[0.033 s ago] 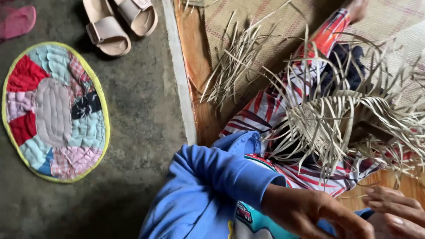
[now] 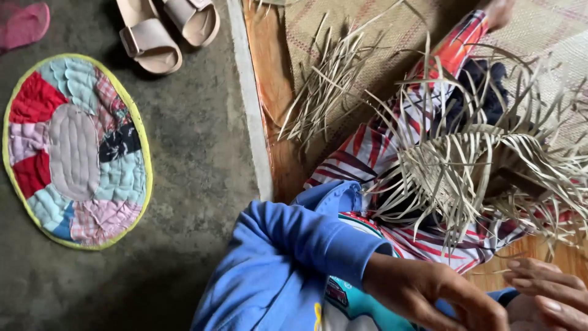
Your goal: Weaving a hat using dried straw strands by hand while sitting on the floor.
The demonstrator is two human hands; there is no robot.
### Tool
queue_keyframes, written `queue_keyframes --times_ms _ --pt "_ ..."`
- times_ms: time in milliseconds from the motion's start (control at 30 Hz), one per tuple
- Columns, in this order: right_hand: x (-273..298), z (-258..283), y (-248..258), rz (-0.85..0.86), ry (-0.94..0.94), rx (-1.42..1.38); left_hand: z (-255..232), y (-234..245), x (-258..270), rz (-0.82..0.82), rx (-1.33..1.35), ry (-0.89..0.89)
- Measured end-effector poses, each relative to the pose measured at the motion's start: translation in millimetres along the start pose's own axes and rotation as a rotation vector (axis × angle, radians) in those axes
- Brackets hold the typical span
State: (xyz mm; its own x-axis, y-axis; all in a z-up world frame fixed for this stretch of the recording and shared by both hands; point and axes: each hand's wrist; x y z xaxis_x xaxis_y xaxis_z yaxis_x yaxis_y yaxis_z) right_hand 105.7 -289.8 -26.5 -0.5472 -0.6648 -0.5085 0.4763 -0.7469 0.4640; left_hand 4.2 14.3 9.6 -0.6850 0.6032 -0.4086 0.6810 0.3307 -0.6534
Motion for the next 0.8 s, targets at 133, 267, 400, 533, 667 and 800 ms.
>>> queue_keyframes --times_ms 133,267,400,533,667,800 --pt "5 -16 -27 -0.291 0.043 -0.085 15 73 12 -0.214 -0.636 -0.320" --pt "13 -20 -34 -0.368 -0.113 -0.030 63 191 76 -0.939 -0.704 -0.470" --pt "-44 23 -48 -0.319 -0.147 -0.017 79 273 123 -1.559 -0.597 -0.145" --pt "-87 41 -78 -0.120 -0.188 -0.062 62 321 116 -1.577 -0.155 -0.128" --pt "-124 47 -122 -0.102 -0.327 -0.106 14 348 89 -1.462 0.104 0.243" --pt "-155 48 -148 0.090 -0.462 0.086 1 380 80 -1.579 -0.186 0.214"
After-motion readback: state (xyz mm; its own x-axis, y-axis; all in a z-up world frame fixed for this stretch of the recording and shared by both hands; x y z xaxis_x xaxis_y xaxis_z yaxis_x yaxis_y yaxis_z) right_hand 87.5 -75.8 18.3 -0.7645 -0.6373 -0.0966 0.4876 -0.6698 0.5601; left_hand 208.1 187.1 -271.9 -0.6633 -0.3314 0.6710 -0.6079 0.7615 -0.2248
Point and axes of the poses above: each hand's wrist, its own x-axis away from the middle knuckle, its own y-axis out of the back of the hand, z = x × y
